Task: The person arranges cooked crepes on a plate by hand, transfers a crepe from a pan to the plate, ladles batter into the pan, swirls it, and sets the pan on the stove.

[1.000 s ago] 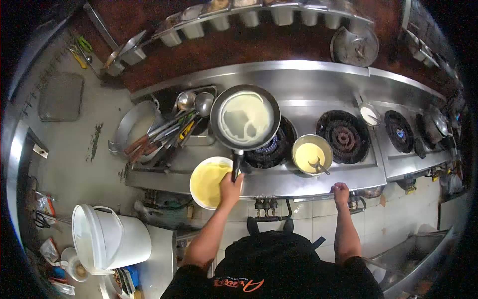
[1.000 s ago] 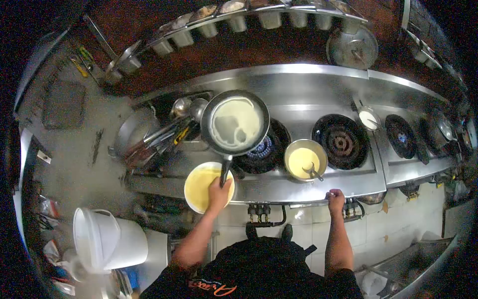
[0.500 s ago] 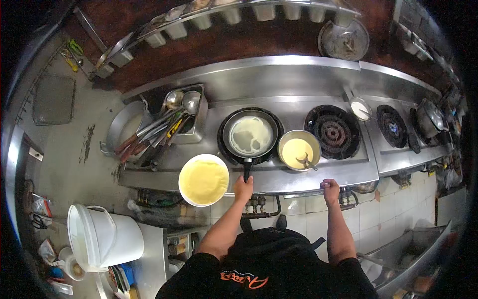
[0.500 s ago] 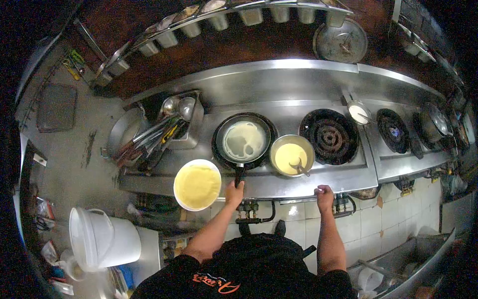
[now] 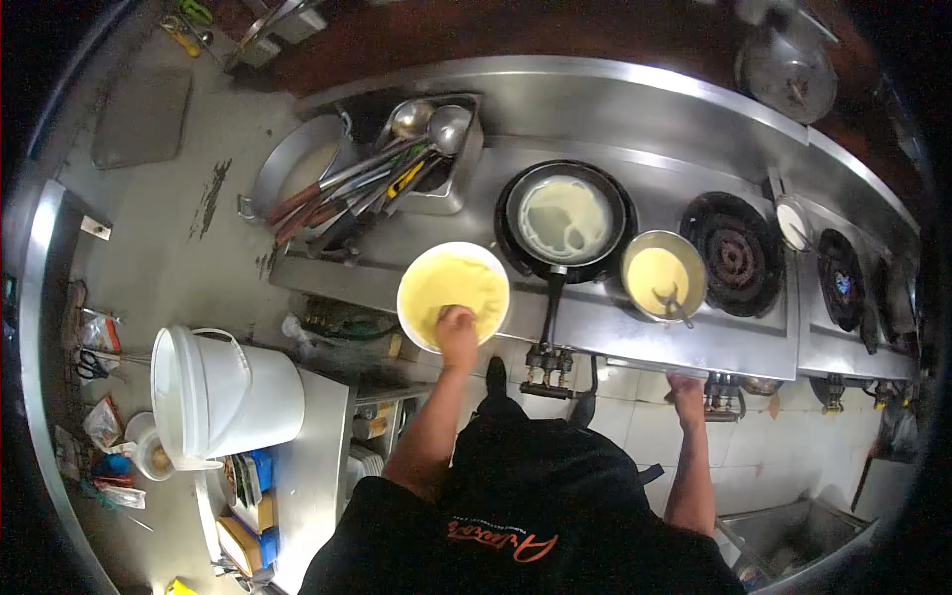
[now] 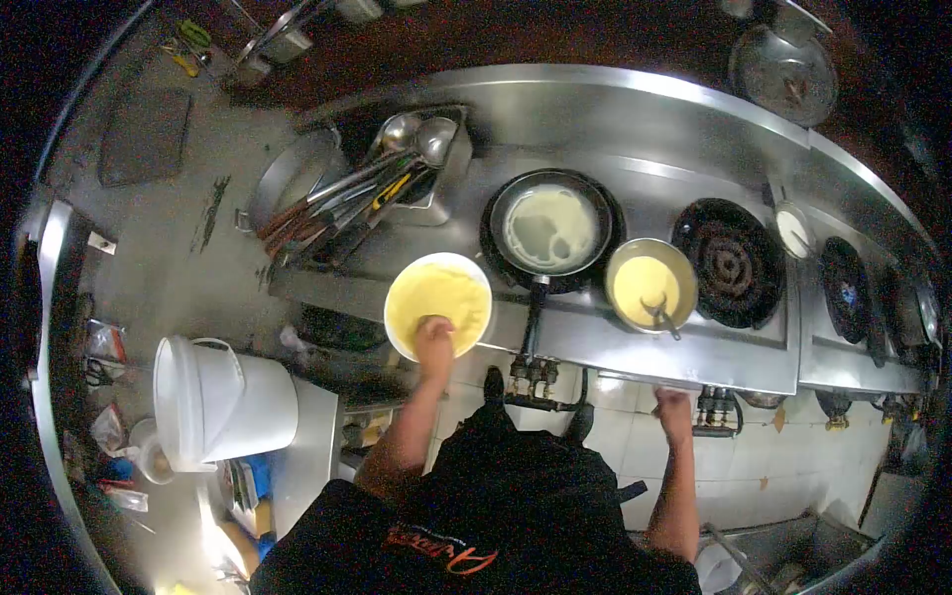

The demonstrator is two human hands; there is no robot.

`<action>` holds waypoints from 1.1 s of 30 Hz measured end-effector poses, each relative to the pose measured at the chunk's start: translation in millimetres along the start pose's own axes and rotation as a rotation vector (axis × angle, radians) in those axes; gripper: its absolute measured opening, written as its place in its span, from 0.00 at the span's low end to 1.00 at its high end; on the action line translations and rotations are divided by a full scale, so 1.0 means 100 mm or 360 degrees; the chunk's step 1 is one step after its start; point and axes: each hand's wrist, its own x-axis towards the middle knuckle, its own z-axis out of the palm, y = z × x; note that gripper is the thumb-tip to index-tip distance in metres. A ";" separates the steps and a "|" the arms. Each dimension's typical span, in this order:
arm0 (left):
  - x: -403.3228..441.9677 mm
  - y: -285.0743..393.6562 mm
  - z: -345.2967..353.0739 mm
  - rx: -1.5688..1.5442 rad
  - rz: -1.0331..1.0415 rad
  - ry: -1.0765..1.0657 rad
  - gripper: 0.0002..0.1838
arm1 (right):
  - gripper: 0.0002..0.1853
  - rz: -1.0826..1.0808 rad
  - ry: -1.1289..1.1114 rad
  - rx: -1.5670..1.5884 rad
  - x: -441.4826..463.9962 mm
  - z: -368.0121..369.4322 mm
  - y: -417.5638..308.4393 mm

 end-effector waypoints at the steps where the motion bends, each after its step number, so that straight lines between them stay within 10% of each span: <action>1: 0.11 -0.17 -0.22 0.0049 -0.0007 0.0071 0.06 | 0.21 0.0026 -0.0130 0.0013 -0.05 0.12 -0.06; 4: 0.47 -0.47 -0.79 0.0360 -0.0511 0.0122 0.07 | 0.13 -0.0094 -0.0411 0.0009 -0.32 0.64 -0.57; 13: 1.55 -1.11 -0.85 0.0818 0.0319 -0.0415 0.09 | 0.07 -0.0755 -0.0121 -0.0559 0.06 2.49 -2.34; 20: 1.82 -1.33 -0.49 0.0464 0.0521 -0.0642 0.06 | 0.12 -0.1131 0.0575 -0.0764 0.53 3.04 -2.25; 26: 1.88 -1.31 -0.57 0.0487 0.0300 -0.0753 0.06 | 0.27 -0.0199 0.0636 -0.0472 0.24 2.68 -1.88; 33: 1.88 -1.45 -0.51 0.0561 0.0333 -0.0759 0.07 | 0.25 -0.0344 0.0383 -0.0339 -0.02 2.77 -1.97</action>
